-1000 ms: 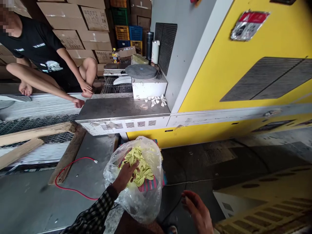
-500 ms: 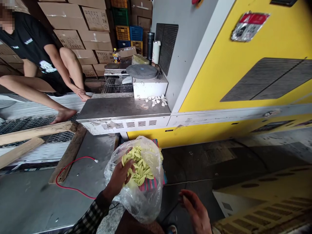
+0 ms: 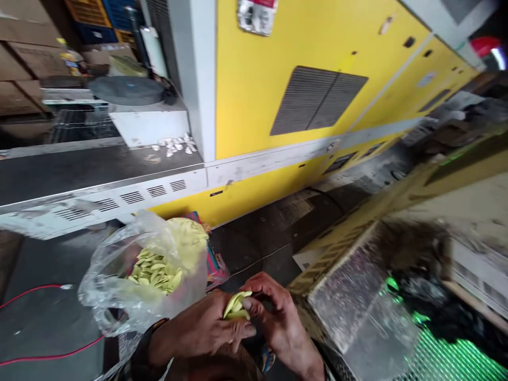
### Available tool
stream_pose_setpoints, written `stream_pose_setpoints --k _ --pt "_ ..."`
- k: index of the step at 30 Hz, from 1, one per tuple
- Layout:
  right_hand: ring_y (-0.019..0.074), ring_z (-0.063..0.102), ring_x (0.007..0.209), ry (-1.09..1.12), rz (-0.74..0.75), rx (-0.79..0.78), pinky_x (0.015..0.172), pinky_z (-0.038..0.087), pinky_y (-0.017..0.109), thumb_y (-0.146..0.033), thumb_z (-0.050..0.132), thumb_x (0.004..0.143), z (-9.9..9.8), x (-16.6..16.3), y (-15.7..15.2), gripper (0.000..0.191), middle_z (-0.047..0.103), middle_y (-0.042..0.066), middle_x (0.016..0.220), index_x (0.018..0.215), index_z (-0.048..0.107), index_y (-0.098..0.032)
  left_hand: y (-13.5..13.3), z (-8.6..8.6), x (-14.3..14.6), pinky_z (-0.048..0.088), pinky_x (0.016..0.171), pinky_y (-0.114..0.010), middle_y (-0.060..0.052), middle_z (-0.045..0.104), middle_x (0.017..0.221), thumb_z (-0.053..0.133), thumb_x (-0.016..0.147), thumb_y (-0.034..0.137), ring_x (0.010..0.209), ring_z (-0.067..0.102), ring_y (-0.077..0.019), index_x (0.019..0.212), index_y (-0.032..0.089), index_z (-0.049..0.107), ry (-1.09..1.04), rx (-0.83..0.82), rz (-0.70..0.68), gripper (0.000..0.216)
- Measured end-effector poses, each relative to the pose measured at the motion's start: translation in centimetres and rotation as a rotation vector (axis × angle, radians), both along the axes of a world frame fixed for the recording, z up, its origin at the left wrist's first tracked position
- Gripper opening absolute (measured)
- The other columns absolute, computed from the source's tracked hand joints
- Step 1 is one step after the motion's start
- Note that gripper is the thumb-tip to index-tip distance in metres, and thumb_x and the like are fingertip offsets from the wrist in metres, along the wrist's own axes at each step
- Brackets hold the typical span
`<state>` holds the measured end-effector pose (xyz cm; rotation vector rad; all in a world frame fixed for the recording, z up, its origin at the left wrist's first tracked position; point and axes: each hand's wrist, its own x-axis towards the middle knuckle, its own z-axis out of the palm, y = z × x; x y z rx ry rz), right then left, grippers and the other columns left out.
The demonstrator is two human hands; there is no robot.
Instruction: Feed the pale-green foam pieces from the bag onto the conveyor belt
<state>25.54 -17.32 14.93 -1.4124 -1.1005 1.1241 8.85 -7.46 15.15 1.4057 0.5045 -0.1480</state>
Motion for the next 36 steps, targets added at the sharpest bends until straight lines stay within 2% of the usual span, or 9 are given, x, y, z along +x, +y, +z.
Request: stream_pose_setpoints --k 4,8,16,20,24,26,30,33,36 --pt "0.0170 0.062 0.075 0.212 -0.275 -0.071 0.072 0.050 0.028 -0.047 0.070 0.091 -1.7 4.4 -7.1 0.026 0.067 0.002 0.081 0.091 0.069 -0.021 -4.6 -1.3 6.0 0.033 0.040 -0.016 -0.001 0.067 0.076 0.047 0.097 0.066 0.043 0.044 -0.0055 0.112 0.016 0.059 -0.016 -0.146 -0.005 0.053" --pt "0.0178 0.062 0.076 0.308 -0.517 -0.075 0.072 0.051 0.028 -0.053 0.074 0.086 -3.3 9.0 -15.9 0.034 0.068 0.003 0.082 0.087 0.068 -0.020 -11.7 -2.3 13.0 0.032 0.039 -0.016 0.000 0.066 0.076 0.043 0.098 0.067 0.042 0.044 -0.0053 0.120 0.016 0.057 0.021 -0.115 -0.094 0.057" --pt "0.0134 0.052 0.060 0.421 -0.778 -0.120 0.057 0.044 0.025 -0.058 0.075 0.080 -6.5 19.4 -33.2 0.040 0.061 -0.001 0.068 0.077 0.064 -0.019 -27.9 -4.2 26.7 0.028 0.038 -0.022 -0.003 0.068 0.074 0.047 0.095 0.067 0.040 0.043 -0.0078 0.102 0.019 0.062 0.158 -0.112 -0.322 0.051" --pt "0.0131 0.053 0.057 0.538 -0.886 -0.146 0.056 0.044 0.025 -0.056 0.076 0.080 -8.7 21.9 -38.4 0.039 0.060 -0.002 0.066 0.078 0.062 -0.019 -33.2 -5.7 31.1 0.027 0.037 -0.021 -0.001 0.066 0.068 0.048 0.094 0.067 0.037 0.041 -0.0073 0.100 0.018 0.061 0.177 -0.149 -0.380 0.051" --pt "0.0164 0.056 0.060 0.572 -1.008 -0.207 0.057 0.047 0.029 -0.060 0.072 0.080 -12.0 23.7 -42.3 0.042 0.061 -0.001 0.070 0.080 0.058 -0.020 -36.6 -7.7 33.4 0.027 0.035 -0.019 0.000 0.064 0.065 0.053 0.092 0.064 0.037 0.040 -0.0068 0.098 0.017 0.061 0.232 -0.205 -0.412 0.048" --pt "0.0179 0.057 0.065 0.325 -1.109 -0.277 0.060 0.046 0.030 -0.062 0.066 0.084 -13.8 25.1 -44.8 0.042 0.062 0.001 0.075 0.083 0.059 -0.020 -37.5 -8.6 33.8 0.026 0.034 -0.019 -0.001 0.064 0.066 0.052 0.092 0.065 0.037 0.040 -0.0069 0.096 0.016 0.060 0.262 -0.211 -0.419 0.049" --pt "0.0192 0.052 0.069 -0.633 -1.209 -0.542 0.060 0.035 0.030 -0.047 0.047 0.098 -16.9 28.6 -50.7 0.033 0.064 0.007 0.084 0.093 0.064 -0.019 -38.1 -9.8 34.2 0.025 0.033 -0.019 -0.002 0.066 0.068 0.054 0.092 0.065 0.038 0.042 -0.0067 0.095 0.016 0.061 0.276 -0.208 -0.420 0.050" --pt "0.0205 0.052 0.075 -1.081 -1.015 -0.601 0.065 0.033 0.032 -0.027 0.040 0.100 -18.0 30.4 -53.4 0.027 0.062 0.008 0.084 0.089 0.063 -0.019 -37.9 -10.1 34.7 0.025 0.033 -0.018 -0.002 0.066 0.068 0.056 0.090 0.065 0.037 0.043 -0.0064 0.094 0.016 0.060 0.291 -0.223 -0.431 0.049" --pt "0.0217 0.054 0.081 -1.225 -0.818 -0.580 0.074 0.036 0.034 -0.019 0.041 0.100 -17.8 30.7 -53.2 0.026 0.064 0.007 0.086 0.092 0.066 -0.020 -37.8 -10.1 35.3 0.027 0.035 -0.019 -0.002 0.066 0.068 0.059 0.089 0.065 0.038 0.043 -0.0062 0.093 0.016 0.059 0.290 -0.243 -0.429 0.049"
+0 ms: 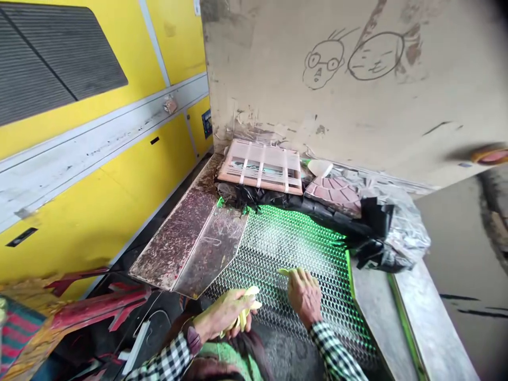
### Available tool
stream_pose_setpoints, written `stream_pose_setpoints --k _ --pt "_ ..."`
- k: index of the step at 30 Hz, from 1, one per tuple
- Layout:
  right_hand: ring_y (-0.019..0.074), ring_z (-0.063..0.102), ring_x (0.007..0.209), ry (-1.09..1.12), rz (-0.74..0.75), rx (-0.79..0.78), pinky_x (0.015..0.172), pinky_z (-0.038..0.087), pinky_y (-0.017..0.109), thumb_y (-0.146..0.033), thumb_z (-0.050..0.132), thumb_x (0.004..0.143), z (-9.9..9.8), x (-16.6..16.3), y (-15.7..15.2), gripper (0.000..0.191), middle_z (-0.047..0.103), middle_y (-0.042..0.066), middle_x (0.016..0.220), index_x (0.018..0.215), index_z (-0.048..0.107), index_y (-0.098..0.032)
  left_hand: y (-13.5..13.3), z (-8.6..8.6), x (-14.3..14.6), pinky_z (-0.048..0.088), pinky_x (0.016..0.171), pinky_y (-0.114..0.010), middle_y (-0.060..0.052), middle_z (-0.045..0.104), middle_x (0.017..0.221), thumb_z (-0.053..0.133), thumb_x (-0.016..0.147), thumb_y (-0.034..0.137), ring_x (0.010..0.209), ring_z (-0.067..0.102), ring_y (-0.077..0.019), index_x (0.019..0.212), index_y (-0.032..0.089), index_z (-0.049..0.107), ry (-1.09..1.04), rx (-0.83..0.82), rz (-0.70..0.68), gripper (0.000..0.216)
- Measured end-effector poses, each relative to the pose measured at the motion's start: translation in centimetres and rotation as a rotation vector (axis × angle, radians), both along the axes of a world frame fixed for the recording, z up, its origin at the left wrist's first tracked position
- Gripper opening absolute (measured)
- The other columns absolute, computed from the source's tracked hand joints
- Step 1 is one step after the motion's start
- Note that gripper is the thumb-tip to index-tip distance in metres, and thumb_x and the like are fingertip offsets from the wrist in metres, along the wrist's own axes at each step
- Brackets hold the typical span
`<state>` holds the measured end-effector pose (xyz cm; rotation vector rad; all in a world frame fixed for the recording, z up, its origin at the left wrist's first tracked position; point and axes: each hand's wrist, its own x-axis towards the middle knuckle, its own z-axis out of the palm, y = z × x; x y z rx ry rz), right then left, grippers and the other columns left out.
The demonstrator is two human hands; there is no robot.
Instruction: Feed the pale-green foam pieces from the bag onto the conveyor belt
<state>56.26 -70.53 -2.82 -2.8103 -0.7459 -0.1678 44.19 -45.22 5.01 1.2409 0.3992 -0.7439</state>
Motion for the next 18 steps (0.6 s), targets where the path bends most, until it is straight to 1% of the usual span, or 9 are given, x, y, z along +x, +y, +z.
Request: stream_pose_setpoints --k 3,5,6,9,11,13,15,17,18 --pt "0.0242 0.056 0.087 0.027 -0.029 0.070 0.079 0.039 0.037 -0.024 0.045 0.099 1.6 -1.0 1.8 0.025 0.067 0.009 0.097 0.109 0.068 -0.021 0.0 0.0 0.5 0.028 0.036 -0.020 -0.002 0.066 0.068 0.057 0.090 0.065 0.038 0.043 -0.0068 0.095 0.016 0.059 -0.016 -0.013 0.031 0.049" --pt "0.0248 0.058 0.086 0.174 -0.115 0.268 0.077 0.043 0.037 -0.033 0.048 0.099 3.3 -2.2 3.3 0.029 0.068 0.010 0.099 0.118 0.066 -0.020 -0.2 -0.1 0.8 0.028 0.037 -0.021 -0.002 0.066 0.068 0.057 0.089 0.066 0.038 0.043 -0.0071 0.096 0.016 0.060 -0.014 -0.013 0.014 0.050" --pt "0.0245 0.060 0.086 0.318 -0.131 0.397 0.075 0.045 0.036 -0.039 0.049 0.100 4.1 -2.8 4.0 0.032 0.068 0.010 0.099 0.120 0.065 -0.020 -0.4 -0.2 1.0 0.028 0.038 -0.021 -0.002 0.066 0.068 0.058 0.088 0.066 0.038 0.043 -0.0072 0.096 0.016 0.061 -0.020 -0.016 -0.012 0.051" --pt "0.0213 0.063 0.080 0.839 -0.047 0.736 0.068 0.049 0.031 -0.053 0.055 0.098 5.7 -4.2 5.8 0.037 0.070 0.006 0.091 0.106 0.069 -0.020 -1.2 -0.6 1.8 0.028 0.038 -0.021 -0.003 0.067 0.067 0.058 0.087 0.070 0.037 0.044 -0.0079 0.099 0.016 0.063 -0.071 -0.024 -0.102 0.055" --pt "0.0189 0.061 0.071 0.989 -0.034 0.847 0.062 0.048 0.029 -0.059 0.058 0.095 5.3 -4.0 6.4 0.042 0.068 0.004 0.079 0.090 0.068 -0.019 -1.7 -1.1 2.3 0.028 0.037 -0.021 -0.002 0.066 0.065 0.057 0.086 0.073 0.036 0.044 -0.0081 0.098 0.017 0.062 -0.092 -0.017 -0.105 0.058" --pt "0.0176 0.057 0.064 0.897 -0.103 0.821 0.059 0.045 0.028 -0.060 0.056 0.095 4.1 -2.9 6.2 0.044 0.064 0.003 0.072 0.083 0.064 -0.019 -1.8 -1.7 2.5 0.027 0.036 -0.020 -0.002 0.065 0.064 0.056 0.085 0.074 0.035 0.043 -0.0076 0.093 0.017 0.060 -0.086 0.005 -0.050 0.058" --pt "0.0192 0.056 0.066 0.661 -0.145 0.665 0.062 0.044 0.031 -0.056 0.054 0.096 2.7 -1.3 5.7 0.041 0.065 0.005 0.075 0.083 0.064 -0.019 -1.6 -2.1 2.4 0.027 0.035 -0.020 -0.002 0.066 0.066 0.055 0.086 0.074 0.036 0.042 -0.0069 0.090 0.017 0.057 -0.071 0.019 0.036 0.057" --pt "0.0232 0.058 0.078 0.405 -0.140 0.513 0.068 0.046 0.035 -0.050 0.053 0.096 2.1 0.2 5.1 0.034 0.068 0.011 0.091 0.087 0.067 -0.020 -1.1 -2.3 2.0 0.027 0.035 -0.019 -0.003 0.067 0.069 0.053 0.087 0.074 0.037 0.042 -0.0066 0.090 0.017 0.056 -0.050 0.011 0.109 0.057" --pt "0.0256 0.059 0.085 0.315 -0.142 0.484 0.072 0.047 0.037 -0.047 0.053 0.095 2.2 0.6 5.0 0.032 0.068 0.013 0.102 0.091 0.069 -0.020 -0.9 -2.3 1.8 0.027 0.035 -0.018 -0.003 0.067 0.069 0.053 0.087 0.074 0.037 0.042 -0.0065 0.091 0.018 0.055 -0.038 0.000 0.134 0.057"
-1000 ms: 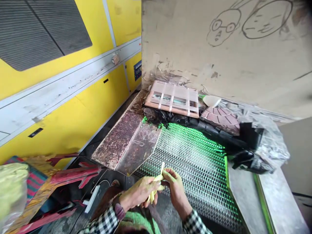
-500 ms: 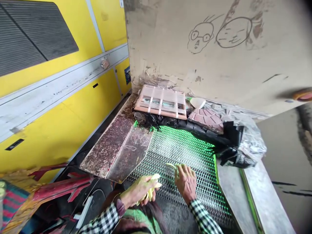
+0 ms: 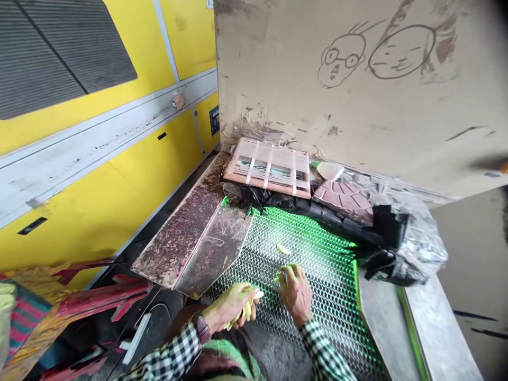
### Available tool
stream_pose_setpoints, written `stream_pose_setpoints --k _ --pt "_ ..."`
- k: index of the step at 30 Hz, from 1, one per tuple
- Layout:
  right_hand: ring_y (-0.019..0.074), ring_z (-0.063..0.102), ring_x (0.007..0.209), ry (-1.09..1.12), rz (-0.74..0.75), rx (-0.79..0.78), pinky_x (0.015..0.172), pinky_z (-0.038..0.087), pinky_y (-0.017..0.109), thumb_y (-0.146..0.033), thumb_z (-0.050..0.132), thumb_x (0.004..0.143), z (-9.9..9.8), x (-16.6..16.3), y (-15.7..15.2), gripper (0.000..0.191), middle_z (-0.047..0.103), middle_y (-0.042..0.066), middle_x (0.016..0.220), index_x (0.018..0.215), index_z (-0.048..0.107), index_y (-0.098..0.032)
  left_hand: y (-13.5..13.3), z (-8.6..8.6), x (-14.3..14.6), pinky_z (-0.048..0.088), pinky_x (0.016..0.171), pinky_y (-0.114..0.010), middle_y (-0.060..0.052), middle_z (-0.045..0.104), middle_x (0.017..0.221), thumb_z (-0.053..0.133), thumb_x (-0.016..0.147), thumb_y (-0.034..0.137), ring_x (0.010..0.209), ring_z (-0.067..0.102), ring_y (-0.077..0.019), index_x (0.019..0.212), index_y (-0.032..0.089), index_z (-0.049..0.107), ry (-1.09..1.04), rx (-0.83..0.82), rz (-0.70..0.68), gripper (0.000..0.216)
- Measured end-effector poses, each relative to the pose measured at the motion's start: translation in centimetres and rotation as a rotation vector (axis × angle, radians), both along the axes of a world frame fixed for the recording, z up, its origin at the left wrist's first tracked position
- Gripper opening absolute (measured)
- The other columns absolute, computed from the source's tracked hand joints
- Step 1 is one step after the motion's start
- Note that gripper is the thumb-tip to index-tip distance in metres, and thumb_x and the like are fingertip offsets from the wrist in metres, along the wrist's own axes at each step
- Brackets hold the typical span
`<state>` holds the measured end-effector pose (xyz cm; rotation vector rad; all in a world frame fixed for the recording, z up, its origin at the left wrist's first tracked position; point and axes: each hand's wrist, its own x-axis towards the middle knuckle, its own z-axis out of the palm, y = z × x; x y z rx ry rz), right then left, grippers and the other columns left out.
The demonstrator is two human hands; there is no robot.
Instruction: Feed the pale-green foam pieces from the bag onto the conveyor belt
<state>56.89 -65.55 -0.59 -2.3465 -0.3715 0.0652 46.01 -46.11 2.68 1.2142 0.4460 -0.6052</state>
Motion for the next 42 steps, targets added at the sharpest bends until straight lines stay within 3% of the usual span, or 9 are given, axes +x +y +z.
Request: stream_pose_setpoints --k 3,6,9,16,23,29,34,38,42 --pt "0.0279 0.060 0.097 0.120 0.024 0.111 0.077 0.050 0.039 -0.047 0.056 0.095 1.8 -0.4 0.3 0.031 0.065 0.015 0.120 0.105 0.070 -0.021 0.2 0.2 -0.2 0.028 0.035 -0.018 -0.003 0.067 0.069 0.053 0.086 0.075 0.038 0.044 -0.0066 0.092 0.018 0.054 0.007 -0.026 0.036 0.057" --pt "0.0215 0.062 0.080 0.599 0.198 0.389 0.069 0.050 0.032 -0.053 0.061 0.093 3.4 -2.4 1.1 0.035 0.069 0.007 0.091 0.096 0.070 -0.020 -0.2 0.4 0.3 0.028 0.035 -0.018 -0.002 0.066 0.069 0.055 0.086 0.075 0.038 0.045 -0.0071 0.094 0.019 0.054 -0.019 -0.032 0.044 0.057" --pt "0.0162 0.056 0.066 0.757 0.126 0.574 0.061 0.045 0.028 -0.055 0.068 0.088 2.6 -3.6 1.2 0.037 0.064 0.001 0.075 0.087 0.066 -0.019 -0.9 0.2 0.8 0.028 0.036 -0.018 -0.002 0.066 0.068 0.054 0.085 0.076 0.038 0.045 -0.0075 0.095 0.018 0.056 -0.016 -0.005 0.067 0.059" --pt "0.0191 0.054 0.062 0.355 -0.102 0.092 0.056 0.036 0.028 -0.050 0.058 0.086 0.7 -0.8 -0.4 0.031 0.066 0.003 0.074 0.089 0.068 -0.021 -1.1 -1.3 0.4 0.029 0.038 -0.018 -0.004 0.069 0.072 0.056 0.086 0.070 0.042 0.047 -0.0079 0.099 0.017 0.056 0.049 -0.098 0.225 0.054" --pt "0.0191 0.058 0.072 0.503 0.234 0.245 0.066 0.042 0.029 -0.055 0.056 0.096 4.6 -4.6 1.9 0.036 0.069 0.003 0.081 0.089 0.067 -0.021 -1.7 -0.6 0.9 0.033 0.040 -0.019 0.001 0.061 0.071 0.056 0.085 0.072 0.046 0.052 -0.0090 0.113 0.017 0.059 0.044 0.023 0.317 0.062" --pt "0.0187 0.058 0.075 0.251 0.207 0.108 0.068 0.042 0.030 -0.044 0.053 0.098 3.4 -6.0 2.9 0.028 0.064 0.005 0.089 0.086 0.063 -0.021 -2.6 -1.5 1.8 0.035 0.038 -0.022 0.002 0.058 0.066 0.046 0.087 0.078 0.042 0.051 -0.0104 0.103 0.015 0.063 -0.002 0.226 0.244 0.068" --pt "0.0185 0.056 0.066 0.360 0.105 0.135 0.060 0.042 0.029 -0.053 0.052 0.098 1.1 -4.1 1.5 0.036 0.063 0.002 0.074 0.082 0.060 -0.022 -1.9 -2.6 1.7 0.032 0.036 -0.021 -0.004 0.065 0.075 0.045 0.087 0.077 0.043 0.052 -0.0098 0.102 0.013 0.065 0.041 0.255 0.358 0.069" --pt "0.0228 0.058 0.075 0.056 0.007 -0.045 0.062 0.042 0.033 -0.057 0.047 0.098 0.1 -2.6 0.3 0.042 0.067 0.010 0.092 0.093 0.066 -0.020 -1.2 -2.7 1.4 0.029 0.036 -0.019 -0.002 0.063 0.071 0.048 0.090 0.072 0.042 0.047 -0.0079 0.110 0.013 0.068 0.011 0.244 0.370 0.066" --pt "0.0231 0.062 0.084 0.174 0.106 0.126 0.072 0.049 0.034 -0.053 0.050 0.100 1.5 -3.6 1.4 0.037 0.069 0.010 0.100 0.106 0.068 -0.021 -1.6 -1.8 1.3 0.027 0.036 -0.020 0.002 0.056 0.065 0.048 0.092 0.070 0.039 0.040 -0.0071 0.121 0.016 0.068 -0.038 0.169 0.281 0.065"
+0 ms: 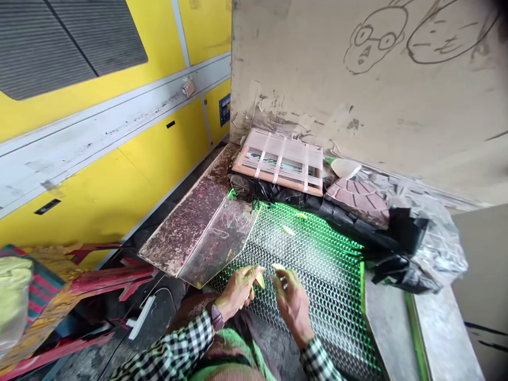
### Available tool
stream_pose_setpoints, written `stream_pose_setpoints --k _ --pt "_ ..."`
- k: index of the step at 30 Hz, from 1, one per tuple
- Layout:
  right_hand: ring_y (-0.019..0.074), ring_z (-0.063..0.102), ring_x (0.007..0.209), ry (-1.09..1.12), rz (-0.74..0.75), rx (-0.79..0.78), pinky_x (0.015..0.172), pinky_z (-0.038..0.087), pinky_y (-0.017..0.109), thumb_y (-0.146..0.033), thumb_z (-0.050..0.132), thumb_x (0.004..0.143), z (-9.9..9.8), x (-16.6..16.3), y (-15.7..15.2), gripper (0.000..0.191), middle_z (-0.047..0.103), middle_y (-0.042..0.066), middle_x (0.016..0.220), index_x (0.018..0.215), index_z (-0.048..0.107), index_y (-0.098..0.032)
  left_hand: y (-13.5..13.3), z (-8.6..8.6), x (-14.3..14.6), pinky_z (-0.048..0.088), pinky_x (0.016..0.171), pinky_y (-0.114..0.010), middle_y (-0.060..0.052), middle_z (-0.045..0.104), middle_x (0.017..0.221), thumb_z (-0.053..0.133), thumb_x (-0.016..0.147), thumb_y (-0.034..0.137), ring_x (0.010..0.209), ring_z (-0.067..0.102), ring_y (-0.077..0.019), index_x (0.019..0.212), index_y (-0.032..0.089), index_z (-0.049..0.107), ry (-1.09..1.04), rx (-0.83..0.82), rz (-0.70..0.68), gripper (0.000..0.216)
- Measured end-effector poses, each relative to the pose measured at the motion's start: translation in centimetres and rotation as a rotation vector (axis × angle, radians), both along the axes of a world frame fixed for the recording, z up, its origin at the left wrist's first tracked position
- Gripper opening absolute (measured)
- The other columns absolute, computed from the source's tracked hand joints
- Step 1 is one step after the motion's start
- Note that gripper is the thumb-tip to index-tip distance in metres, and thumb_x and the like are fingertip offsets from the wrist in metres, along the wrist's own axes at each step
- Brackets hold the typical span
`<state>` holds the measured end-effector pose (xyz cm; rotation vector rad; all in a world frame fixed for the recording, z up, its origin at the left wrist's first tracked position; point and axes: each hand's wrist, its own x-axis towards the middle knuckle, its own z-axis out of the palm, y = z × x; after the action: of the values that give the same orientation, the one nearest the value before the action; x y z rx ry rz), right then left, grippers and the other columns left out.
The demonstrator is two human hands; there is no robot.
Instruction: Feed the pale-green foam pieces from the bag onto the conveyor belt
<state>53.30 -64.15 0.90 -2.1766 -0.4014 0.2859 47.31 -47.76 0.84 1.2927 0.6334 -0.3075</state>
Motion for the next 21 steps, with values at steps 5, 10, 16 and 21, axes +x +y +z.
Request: stream_pose_setpoints --k 5,10,16,21 --pt "0.0207 0.062 0.073 0.261 -0.051 0.171 0.064 0.048 0.031 -0.053 0.053 0.099 -0.2 -1.8 0.8 0.036 0.068 0.006 0.084 0.092 0.064 -0.020 -1.1 1.0 0.1 0.029 0.035 -0.020 0.002 0.058 0.075 0.057 0.089 0.068 0.040 0.044 -0.0063 0.121 0.018 0.067 0.012 -0.135 -0.033 0.060" --pt "0.0218 0.056 0.079 -0.394 0.027 -0.242 0.073 0.043 0.034 -0.034 0.045 0.104 -3.6 -0.4 -2.3 0.026 0.065 0.007 0.086 0.087 0.061 -0.022 -0.7 0.5 0.5 0.041 0.045 -0.019 -0.002 0.063 0.081 0.064 0.092 0.050 0.057 0.060 -0.0096 0.113 0.012 0.065 0.124 -0.499 0.339 0.043" --pt "0.0226 0.060 0.085 -0.285 0.029 -0.191 0.075 0.045 0.035 -0.034 0.047 0.103 -1.4 -2.1 -2.0 0.022 0.067 0.008 0.099 0.097 0.064 -0.022 -0.3 0.6 1.3 0.051 0.057 -0.022 -0.005 0.067 0.085 0.063 0.093 0.027 0.067 0.066 -0.0119 0.108 0.011 0.066 0.142 -0.771 0.619 0.022" --pt "0.0210 0.063 0.080 0.327 -0.078 0.188 0.069 0.050 0.031 -0.052 0.056 0.098 1.9 -6.0 1.2 0.031 0.071 0.005 0.095 0.104 0.066 -0.023 -1.7 0.8 2.0 0.054 0.064 -0.024 -0.006 0.067 0.085 0.057 0.093 0.014 0.068 0.067 -0.0131 0.109 0.012 0.063 0.062 -0.793 0.677 0.017"
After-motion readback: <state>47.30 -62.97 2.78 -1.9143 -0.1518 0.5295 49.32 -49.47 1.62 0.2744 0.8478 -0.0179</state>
